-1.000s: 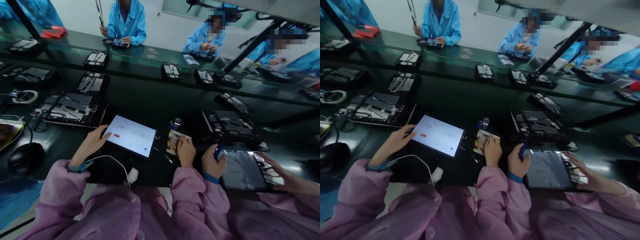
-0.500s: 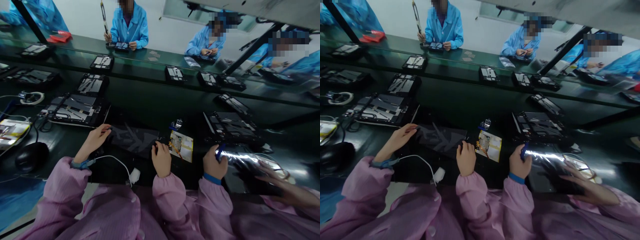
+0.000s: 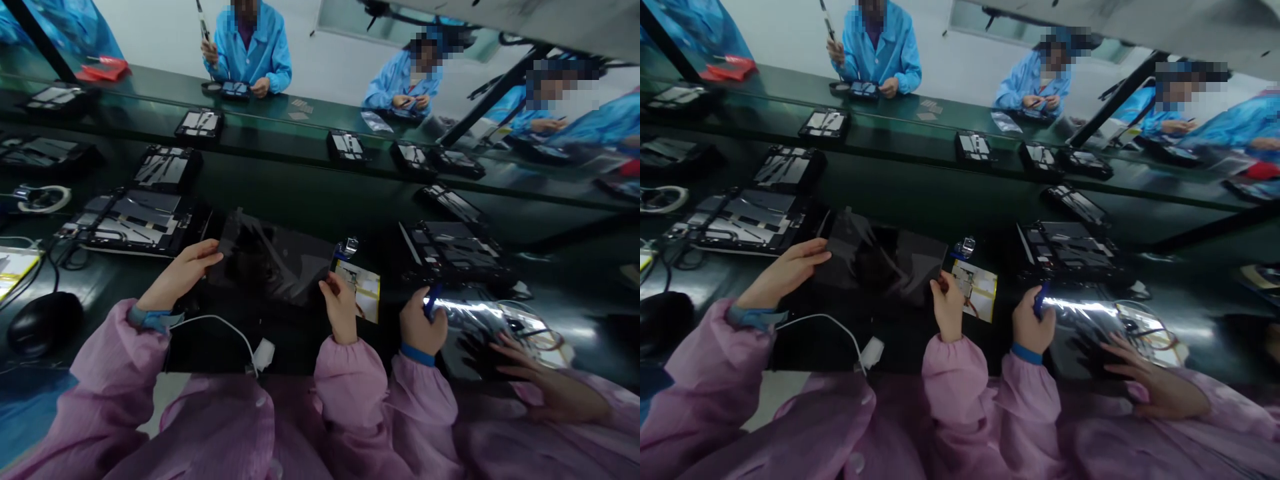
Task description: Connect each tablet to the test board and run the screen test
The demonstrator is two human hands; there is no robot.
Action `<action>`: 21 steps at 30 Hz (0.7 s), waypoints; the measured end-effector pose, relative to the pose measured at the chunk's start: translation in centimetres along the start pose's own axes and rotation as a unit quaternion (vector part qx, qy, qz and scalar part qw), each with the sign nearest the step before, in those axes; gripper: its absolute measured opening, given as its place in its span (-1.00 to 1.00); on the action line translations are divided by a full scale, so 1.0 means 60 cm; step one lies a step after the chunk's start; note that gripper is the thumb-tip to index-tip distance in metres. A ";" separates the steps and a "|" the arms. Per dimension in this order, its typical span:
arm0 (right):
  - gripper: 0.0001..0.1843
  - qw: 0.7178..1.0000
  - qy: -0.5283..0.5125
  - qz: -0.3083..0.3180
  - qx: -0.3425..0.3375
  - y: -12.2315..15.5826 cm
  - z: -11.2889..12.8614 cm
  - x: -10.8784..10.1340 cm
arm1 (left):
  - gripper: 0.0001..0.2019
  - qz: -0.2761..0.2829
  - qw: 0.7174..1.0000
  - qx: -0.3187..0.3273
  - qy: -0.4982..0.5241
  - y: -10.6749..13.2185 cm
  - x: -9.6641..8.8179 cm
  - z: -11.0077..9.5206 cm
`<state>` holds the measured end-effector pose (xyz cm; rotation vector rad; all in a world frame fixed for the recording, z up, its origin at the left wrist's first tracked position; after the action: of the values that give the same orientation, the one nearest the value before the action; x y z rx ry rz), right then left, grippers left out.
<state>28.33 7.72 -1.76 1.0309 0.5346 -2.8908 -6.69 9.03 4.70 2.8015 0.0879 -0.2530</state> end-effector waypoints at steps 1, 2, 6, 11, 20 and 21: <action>-0.65 1.000 0.001 -0.004 0.007 -0.005 0.001 0.003 | -0.51 0.013 1.000 0.013 0.013 -0.004 0.007 -0.008; -0.66 1.000 0.000 -0.006 0.016 -0.010 0.003 0.006 | -0.55 0.022 0.999 0.025 0.025 -0.007 0.013 -0.016; -0.62 1.000 0.007 -0.006 0.029 -0.010 -0.002 0.005 | -0.64 -0.016 0.999 0.034 0.034 -0.014 0.032 -0.043; -0.60 0.992 0.051 -0.086 0.074 0.054 -0.021 -0.069 | -0.64 -0.098 0.992 -0.051 0.064 -0.008 0.025 -0.014; -0.72 0.994 0.097 0.043 0.033 0.119 0.037 -0.089 | -0.51 -0.097 0.989 -0.112 0.023 0.054 0.012 -0.008; -0.74 0.993 0.098 0.053 0.027 0.121 0.043 -0.085 | -0.55 -0.100 0.989 -0.107 0.001 0.053 0.013 -0.009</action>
<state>31.73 -0.44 1.02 1.3183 0.3973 -2.7429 -5.55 6.20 6.04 2.5805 0.3754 -0.2693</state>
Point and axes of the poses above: each hand's wrist, its own y-axis away from the middle knuckle, its own x-axis out of the palm, z = x × y, the point moved 1 cm from there along -y, towards the middle knuckle, and after that the axes turned 2 degrees about -y, right-handed, at the moved point
